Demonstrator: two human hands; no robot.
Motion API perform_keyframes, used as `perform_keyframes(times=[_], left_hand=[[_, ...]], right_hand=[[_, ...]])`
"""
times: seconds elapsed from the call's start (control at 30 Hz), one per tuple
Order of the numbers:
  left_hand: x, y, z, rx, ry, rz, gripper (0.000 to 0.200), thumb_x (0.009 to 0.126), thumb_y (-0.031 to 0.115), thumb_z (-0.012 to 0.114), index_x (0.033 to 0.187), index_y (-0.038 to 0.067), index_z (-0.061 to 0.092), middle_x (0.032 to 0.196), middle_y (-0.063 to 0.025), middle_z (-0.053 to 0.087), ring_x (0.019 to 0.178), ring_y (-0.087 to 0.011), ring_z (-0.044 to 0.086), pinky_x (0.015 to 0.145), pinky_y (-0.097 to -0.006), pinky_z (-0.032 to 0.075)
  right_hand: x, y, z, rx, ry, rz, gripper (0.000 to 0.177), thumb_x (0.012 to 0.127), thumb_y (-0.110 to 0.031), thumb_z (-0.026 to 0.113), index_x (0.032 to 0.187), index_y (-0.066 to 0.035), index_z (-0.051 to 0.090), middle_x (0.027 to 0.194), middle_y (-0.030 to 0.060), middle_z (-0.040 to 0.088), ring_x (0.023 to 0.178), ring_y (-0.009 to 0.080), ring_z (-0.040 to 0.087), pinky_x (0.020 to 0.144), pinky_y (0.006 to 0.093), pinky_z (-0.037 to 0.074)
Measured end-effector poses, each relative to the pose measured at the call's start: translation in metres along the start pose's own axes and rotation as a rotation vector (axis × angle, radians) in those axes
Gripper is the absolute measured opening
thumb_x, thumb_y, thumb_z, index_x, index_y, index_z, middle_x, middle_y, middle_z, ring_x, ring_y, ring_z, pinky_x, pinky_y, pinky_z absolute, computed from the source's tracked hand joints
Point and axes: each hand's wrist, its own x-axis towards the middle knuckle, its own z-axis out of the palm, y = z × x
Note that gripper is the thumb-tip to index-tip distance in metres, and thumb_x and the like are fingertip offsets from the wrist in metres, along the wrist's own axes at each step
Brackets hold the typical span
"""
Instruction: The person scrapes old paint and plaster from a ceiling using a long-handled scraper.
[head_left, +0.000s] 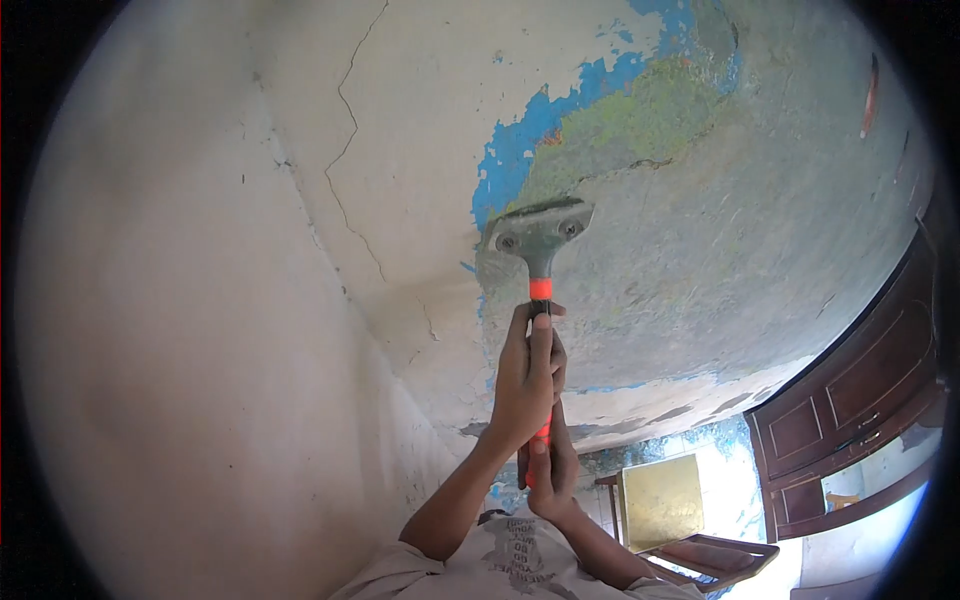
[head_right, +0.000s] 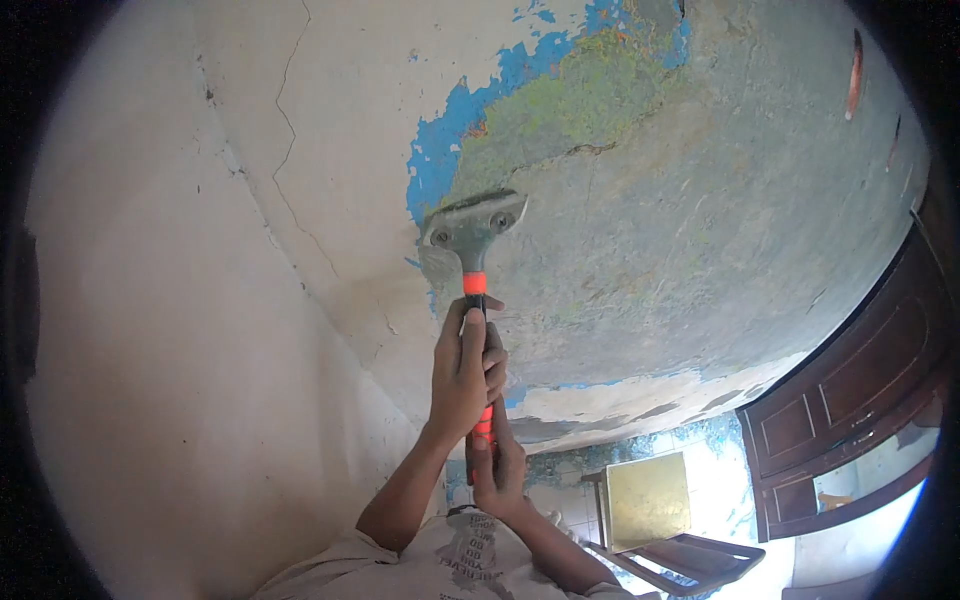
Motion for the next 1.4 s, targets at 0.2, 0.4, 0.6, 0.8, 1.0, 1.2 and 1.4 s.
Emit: perform_keyframes(times=[0.2, 0.4, 0.6, 0.8, 1.0, 1.2, 1.4], left_hand=[[-0.002, 0.009, -0.001, -0.022, -0.005, 0.019, 0.037, 0.11, 0.044, 0.041, 0.112, 0.008, 0.048, 0.066, 0.006, 0.034, 0.045, -0.0015, 0.03, 0.039, -0.0206, 0.023], [-0.004, 0.013, 0.007, -0.02, 0.012, -0.018, 0.035, 0.109, 0.044, 0.042, 0.107, 0.009, 0.047, 0.065, 0.0064, 0.034, 0.044, -0.0014, 0.029, 0.038, -0.021, 0.022], [-0.003, -0.001, 0.006, -0.032, 0.035, 0.027, 0.035, 0.109, 0.044, 0.042, 0.104, 0.009, 0.046, 0.065, 0.0062, 0.034, 0.043, -0.0016, 0.029, 0.037, -0.0214, 0.022], [0.001, 0.007, 0.008, -0.044, -0.002, 0.031, 0.035, 0.109, 0.044, 0.042, 0.103, 0.01, 0.046, 0.065, 0.0063, 0.034, 0.043, -0.0018, 0.03, 0.037, -0.021, 0.022], [0.001, 0.004, 0.013, 0.025, 0.06, 0.029, 0.035, 0.109, 0.045, 0.042, 0.102, 0.01, 0.045, 0.065, 0.0062, 0.034, 0.042, -0.0022, 0.03, 0.037, -0.0213, 0.022], [0.0, -0.001, 0.009, 0.01, 0.053, 0.028, 0.034, 0.109, 0.044, 0.041, 0.102, 0.011, 0.045, 0.064, 0.0057, 0.034, 0.043, -0.0021, 0.03, 0.037, -0.0215, 0.022], [0.004, 0.015, 0.014, -0.024, 0.011, 0.06, 0.034, 0.109, 0.044, 0.041, 0.102, 0.012, 0.045, 0.064, 0.0064, 0.033, 0.043, -0.002, 0.029, 0.037, -0.0215, 0.021]], right_hand=[[-0.003, -0.005, 0.017, -0.154, 0.077, -0.071, 0.061, 0.104, -0.013, 0.04, 0.152, 0.016, 0.019, 0.107, 0.0297, 0.066, 0.08, 0.0249, 0.068, 0.067, 0.0355, 0.052], [-0.008, -0.013, 0.015, -0.093, 0.071, -0.055, 0.062, 0.105, -0.016, 0.04, 0.153, 0.016, 0.017, 0.109, 0.0289, 0.067, 0.078, 0.0236, 0.067, 0.066, 0.0352, 0.051], [-0.009, -0.01, 0.011, -0.126, 0.062, -0.062, 0.061, 0.105, -0.015, 0.04, 0.155, 0.013, 0.017, 0.088, 0.0188, 0.066, 0.063, 0.014, 0.058, 0.056, 0.0298, 0.045], [-0.008, -0.018, 0.006, -0.109, 0.069, -0.059, 0.061, 0.106, -0.016, 0.04, 0.155, 0.012, 0.018, 0.082, 0.0147, 0.064, 0.059, 0.0112, 0.054, 0.053, 0.0281, 0.042], [-0.002, -0.006, 0.008, -0.094, 0.096, -0.122, 0.06, 0.106, -0.016, 0.041, 0.155, 0.012, 0.021, 0.079, 0.014, 0.064, 0.059, 0.0111, 0.054, 0.053, 0.0276, 0.043], [-0.009, -0.01, 0.009, -0.14, 0.097, -0.077, 0.06, 0.106, -0.016, 0.042, 0.155, 0.011, 0.021, 0.081, 0.0159, 0.066, 0.058, 0.0126, 0.056, 0.052, 0.0284, 0.043], [-0.003, -0.029, 0.006, -0.135, 0.082, -0.021, 0.06, 0.105, -0.016, 0.042, 0.155, 0.011, 0.022, 0.087, 0.0199, 0.068, 0.059, 0.0136, 0.059, 0.051, 0.0296, 0.043]])
